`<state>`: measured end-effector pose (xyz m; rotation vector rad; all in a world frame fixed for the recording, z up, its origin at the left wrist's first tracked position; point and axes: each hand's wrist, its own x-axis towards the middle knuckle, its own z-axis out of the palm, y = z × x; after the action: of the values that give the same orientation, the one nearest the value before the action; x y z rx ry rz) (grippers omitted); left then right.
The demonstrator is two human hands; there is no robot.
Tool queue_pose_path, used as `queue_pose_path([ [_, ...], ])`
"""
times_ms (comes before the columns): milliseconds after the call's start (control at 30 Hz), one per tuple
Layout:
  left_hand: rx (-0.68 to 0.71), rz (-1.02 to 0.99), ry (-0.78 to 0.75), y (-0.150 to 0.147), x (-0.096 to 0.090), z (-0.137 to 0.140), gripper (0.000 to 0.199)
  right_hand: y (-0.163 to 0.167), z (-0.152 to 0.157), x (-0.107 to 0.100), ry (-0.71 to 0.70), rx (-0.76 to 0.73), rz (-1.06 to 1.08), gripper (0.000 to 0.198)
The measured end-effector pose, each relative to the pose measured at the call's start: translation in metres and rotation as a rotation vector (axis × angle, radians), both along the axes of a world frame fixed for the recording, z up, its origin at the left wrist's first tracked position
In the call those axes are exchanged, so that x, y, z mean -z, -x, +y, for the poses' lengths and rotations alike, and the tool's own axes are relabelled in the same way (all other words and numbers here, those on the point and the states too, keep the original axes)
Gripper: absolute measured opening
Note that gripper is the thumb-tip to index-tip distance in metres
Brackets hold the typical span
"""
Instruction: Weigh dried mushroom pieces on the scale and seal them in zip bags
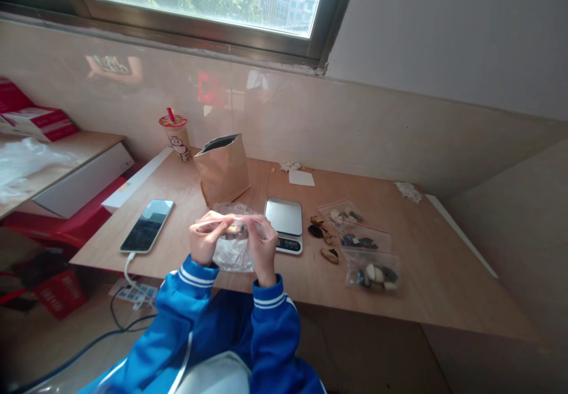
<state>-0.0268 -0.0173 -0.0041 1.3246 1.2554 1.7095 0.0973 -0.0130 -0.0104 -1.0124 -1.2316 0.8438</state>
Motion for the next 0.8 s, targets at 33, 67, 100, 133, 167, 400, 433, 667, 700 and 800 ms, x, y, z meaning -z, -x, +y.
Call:
queue_pose_path([
  [33,0.012,-0.007,0.017,0.001,0.001,0.002,0.019,-0.003,0.001,0.001,0.005,-0.032,-0.016,0.030],
  [67,0.018,-0.014,0.029,0.002,0.001,0.003,0.025,-0.006,0.001,0.002,0.007,-0.061,-0.031,0.033],
  [100,0.017,-0.024,0.037,0.002,0.002,0.005,0.030,-0.009,0.002,0.003,0.010,-0.082,-0.044,0.036],
  [133,0.010,-0.037,0.046,0.003,0.003,0.006,0.033,-0.011,0.002,0.003,0.016,-0.097,-0.052,0.037],
  [167,0.001,-0.055,0.058,0.003,0.004,0.008,0.036,-0.013,0.003,0.004,0.026,-0.111,-0.057,0.038],
  [400,-0.019,-0.232,0.200,-0.007,0.015,0.010,0.041,-0.029,0.007,0.005,0.018,-0.042,-0.004,0.042],
  [433,-0.007,-0.272,0.235,-0.011,0.017,0.010,0.043,-0.033,0.007,0.005,0.021,-0.008,-0.007,0.045],
  [667,0.239,-0.379,0.454,-0.036,0.031,0.014,0.069,-0.059,0.000,0.007,0.109,0.302,-0.036,0.056],
  [700,0.286,-0.336,0.447,-0.038,0.032,0.015,0.073,-0.066,0.000,0.009,0.137,0.337,-0.017,0.055],
  [800,0.360,-0.210,0.397,-0.037,0.030,0.016,0.081,-0.109,0.007,0.016,0.186,0.503,0.035,0.056],
])
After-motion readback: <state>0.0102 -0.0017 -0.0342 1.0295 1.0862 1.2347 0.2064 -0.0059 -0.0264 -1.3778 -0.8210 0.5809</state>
